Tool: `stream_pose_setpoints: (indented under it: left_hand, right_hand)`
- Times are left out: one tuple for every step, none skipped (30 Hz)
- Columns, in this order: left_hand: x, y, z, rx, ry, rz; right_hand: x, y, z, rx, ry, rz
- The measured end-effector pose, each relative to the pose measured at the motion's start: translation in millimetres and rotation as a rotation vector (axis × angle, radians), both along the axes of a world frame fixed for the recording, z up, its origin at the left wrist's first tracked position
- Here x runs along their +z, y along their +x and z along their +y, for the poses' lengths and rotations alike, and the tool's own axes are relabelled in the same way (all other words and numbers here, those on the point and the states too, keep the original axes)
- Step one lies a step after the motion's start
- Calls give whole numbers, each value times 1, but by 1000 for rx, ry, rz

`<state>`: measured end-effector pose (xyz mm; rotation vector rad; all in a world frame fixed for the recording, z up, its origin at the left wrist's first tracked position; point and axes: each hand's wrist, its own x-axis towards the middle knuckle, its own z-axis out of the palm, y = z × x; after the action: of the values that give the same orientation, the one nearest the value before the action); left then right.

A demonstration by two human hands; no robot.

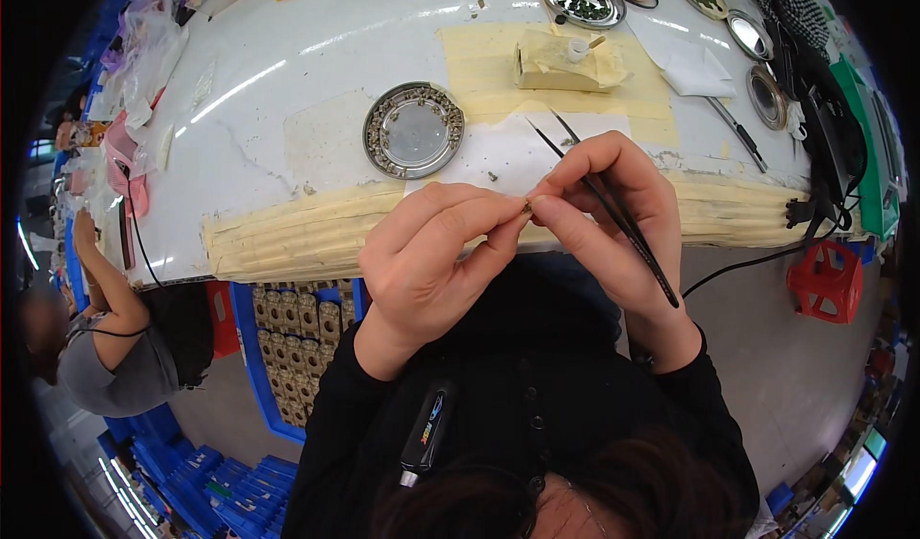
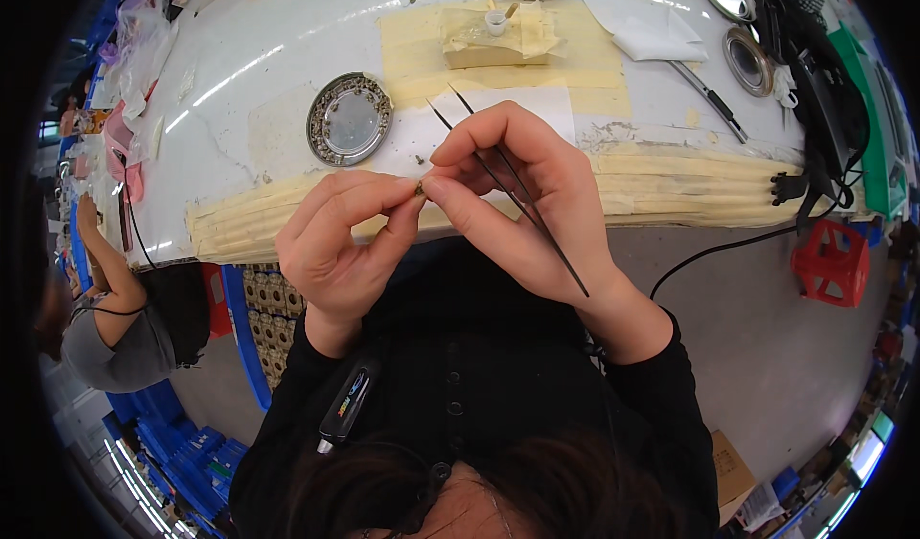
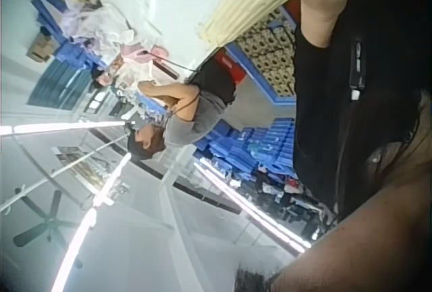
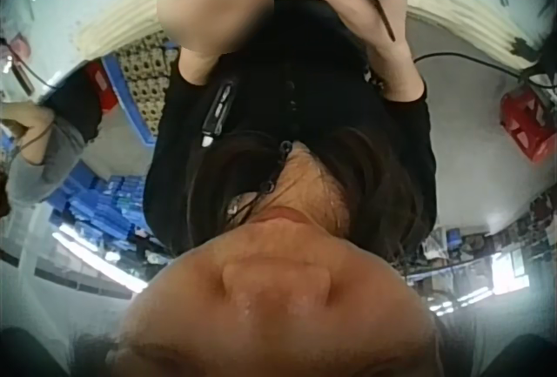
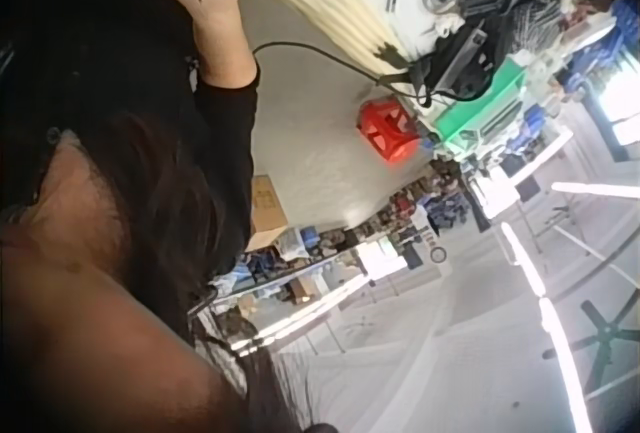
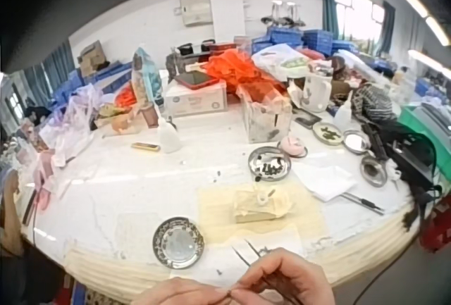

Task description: Assemble small mechanical or electronic components at a workbench.

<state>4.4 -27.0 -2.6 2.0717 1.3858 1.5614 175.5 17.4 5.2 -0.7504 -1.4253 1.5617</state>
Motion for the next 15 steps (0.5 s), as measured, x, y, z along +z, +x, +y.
stream_pose_setpoints:
  left_hand:
    - [0, -1, 0, -13, -3, -7]
    - [-1, -1, 0, -29, -11, -25]
    - [-1, -2, 0, -45, -18, -42]
    - [-2, -3, 0, -62, -24, -60]
    - [-4, -4, 1, -89, -21, -74]
    - [-6, -5, 3, -116, -19, -87]
    - [-7, -7, 3, -141, -17, -99]
    - [-7, -7, 3, -151, -21, -111]
    - [-7, -8, 3, -161, -25, -123]
    - [-8, -8, 3, -173, -30, -136]
    - [-10, -9, 4, -187, -28, -141]
    - [-11, -10, 5, -201, -26, -146]
    - [-13, -11, 6, -215, -23, -151]
    - [-13, -12, 6, -226, -26, -157]
    - [-14, -12, 7, -237, -30, -163]
  right_hand:
    - [0, 1, 0, 14, -51, 7]
    - [0, 1, 1, 28, -102, 15]
    - [1, 2, 1, 55, -159, 45]
    - [2, 2, 2, 82, -214, 76]
    - [2, 2, 3, 108, -270, 106]
    - [1, 4, 5, 126, -291, 111]
    - [0, 5, 6, 146, -313, 116]
    - [0, 6, 7, 166, -335, 122]
    - [0, 6, 8, 183, -347, 140]
    - [0, 6, 9, 199, -359, 157]
    - [0, 7, 9, 215, -370, 174]
    - [0, 7, 8, 214, -372, 169]
    - [1, 7, 8, 214, -374, 163]
    - [1, 7, 8, 215, -375, 158]
    - [1, 6, 8, 206, -367, 151]
